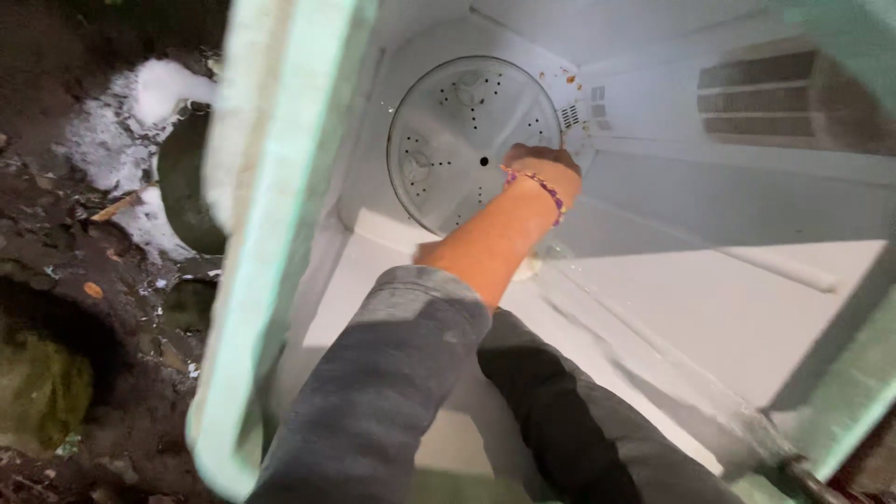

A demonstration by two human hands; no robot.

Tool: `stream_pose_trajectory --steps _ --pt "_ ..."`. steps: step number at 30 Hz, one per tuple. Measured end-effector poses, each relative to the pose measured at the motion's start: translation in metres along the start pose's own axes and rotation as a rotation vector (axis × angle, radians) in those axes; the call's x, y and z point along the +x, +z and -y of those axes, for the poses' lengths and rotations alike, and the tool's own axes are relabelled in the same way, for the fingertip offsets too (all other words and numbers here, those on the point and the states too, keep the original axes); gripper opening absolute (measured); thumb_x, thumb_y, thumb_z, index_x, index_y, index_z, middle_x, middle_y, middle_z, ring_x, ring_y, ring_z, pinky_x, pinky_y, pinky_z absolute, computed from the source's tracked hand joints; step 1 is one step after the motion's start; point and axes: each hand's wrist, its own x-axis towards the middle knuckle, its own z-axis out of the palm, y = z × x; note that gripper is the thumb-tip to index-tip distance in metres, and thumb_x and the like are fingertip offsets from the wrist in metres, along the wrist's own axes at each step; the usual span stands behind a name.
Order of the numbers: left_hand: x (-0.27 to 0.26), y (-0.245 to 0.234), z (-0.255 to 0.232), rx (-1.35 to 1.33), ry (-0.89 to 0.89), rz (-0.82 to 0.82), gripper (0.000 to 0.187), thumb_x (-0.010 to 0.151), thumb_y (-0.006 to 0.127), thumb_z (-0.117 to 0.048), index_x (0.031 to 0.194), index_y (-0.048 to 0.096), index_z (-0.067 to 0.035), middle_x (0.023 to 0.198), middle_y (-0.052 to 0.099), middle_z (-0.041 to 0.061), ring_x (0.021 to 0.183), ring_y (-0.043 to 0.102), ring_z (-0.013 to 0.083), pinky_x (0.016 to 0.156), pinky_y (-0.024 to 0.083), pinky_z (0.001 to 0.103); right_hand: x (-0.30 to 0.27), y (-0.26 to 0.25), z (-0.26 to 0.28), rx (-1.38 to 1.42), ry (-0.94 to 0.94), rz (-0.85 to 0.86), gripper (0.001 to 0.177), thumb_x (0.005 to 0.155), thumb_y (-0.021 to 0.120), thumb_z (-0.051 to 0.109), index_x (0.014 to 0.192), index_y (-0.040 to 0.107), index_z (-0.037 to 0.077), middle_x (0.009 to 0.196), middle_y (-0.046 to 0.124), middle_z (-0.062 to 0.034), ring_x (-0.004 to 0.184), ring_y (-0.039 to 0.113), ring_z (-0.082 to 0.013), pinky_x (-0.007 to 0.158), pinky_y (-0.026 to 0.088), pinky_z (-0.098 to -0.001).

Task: Repairing or securing a water hose on a washing machine using plastic ties.

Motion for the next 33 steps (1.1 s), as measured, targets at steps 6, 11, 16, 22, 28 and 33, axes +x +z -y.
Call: stream_pose_trajectory --steps 6,11,16,22,28,33 --pt "-0.102 -0.068 0.021 -0.077 -0.092 0.036 0.025 0.097 0.061 -0.017 0.117 0.075 -0.013 0.12 0.077 0.004 0.111 0.075 0.0226 0.087 0.056 0.041 -0.034 0.036 0.038 0.083 -0.057 0.117 0.036 0.087 0.071 0.003 0.121 0.063 0.011 0.121 0.067 -0.007 0.109 0.065 -0.0201 0.088 0.054 -0.0401" --pt "-0.167 -0.076 0.044 -0.078 -0.159 -0.096 0.026 0.09 0.067 -0.013 0.114 0.077 -0.013 0.121 0.076 0.01 0.116 0.071 0.0275 0.091 0.055 0.042 -0.081 0.045 0.067 0.12 -0.091 0.213 0.041 0.086 0.072 0.002 0.125 0.062 0.012 0.125 0.067 -0.0064 0.113 0.064 -0.0201 0.09 0.054 -0.0403" --pt "-0.248 -0.053 0.051 -0.412 -0.315 -0.519 0.028 0.082 0.067 -0.004 0.109 0.074 0.002 0.129 0.059 0.028 0.112 0.065 0.0475 0.091 0.055 0.051 -0.141 0.056 0.13 0.067 0.066 0.238 0.013 0.099 0.066 0.011 0.104 0.067 -0.001 0.093 0.065 -0.0054 0.08 0.061 -0.0159 0.068 0.049 -0.0321" --pt "-0.307 -0.018 0.032 -0.662 -0.009 -0.871 0.033 0.084 0.066 -0.004 0.115 0.073 0.004 0.105 0.071 0.028 0.104 0.069 0.0435 0.09 0.054 0.048 -0.28 0.09 0.215 0.052 0.019 0.286 0.014 0.098 0.071 0.015 0.091 0.06 0.007 0.082 0.058 -0.0003 0.069 0.054 -0.0125 0.062 0.042 -0.0262" --pt "-0.365 -0.025 0.004 -0.991 0.126 -0.982 0.019 0.087 0.07 -0.009 0.103 0.078 -0.003 0.094 0.077 0.015 0.085 0.075 0.0282 0.08 0.057 0.036 -0.313 0.108 0.216 0.113 -0.019 0.374 0.019 0.1 0.073 0.017 0.091 0.059 0.007 0.083 0.059 -0.001 0.07 0.055 -0.0136 0.064 0.043 -0.0255" --pt "-0.388 -0.013 -0.009 -1.038 0.062 -1.022 0.018 0.084 0.073 -0.006 0.101 0.078 -0.005 0.086 0.074 0.011 0.076 0.073 0.0242 0.069 0.056 0.035 -0.334 0.118 0.223 0.117 0.011 0.368 0.017 0.098 0.073 0.019 0.096 0.062 0.006 0.083 0.062 -0.0034 0.072 0.056 -0.0129 0.06 0.042 -0.0248"
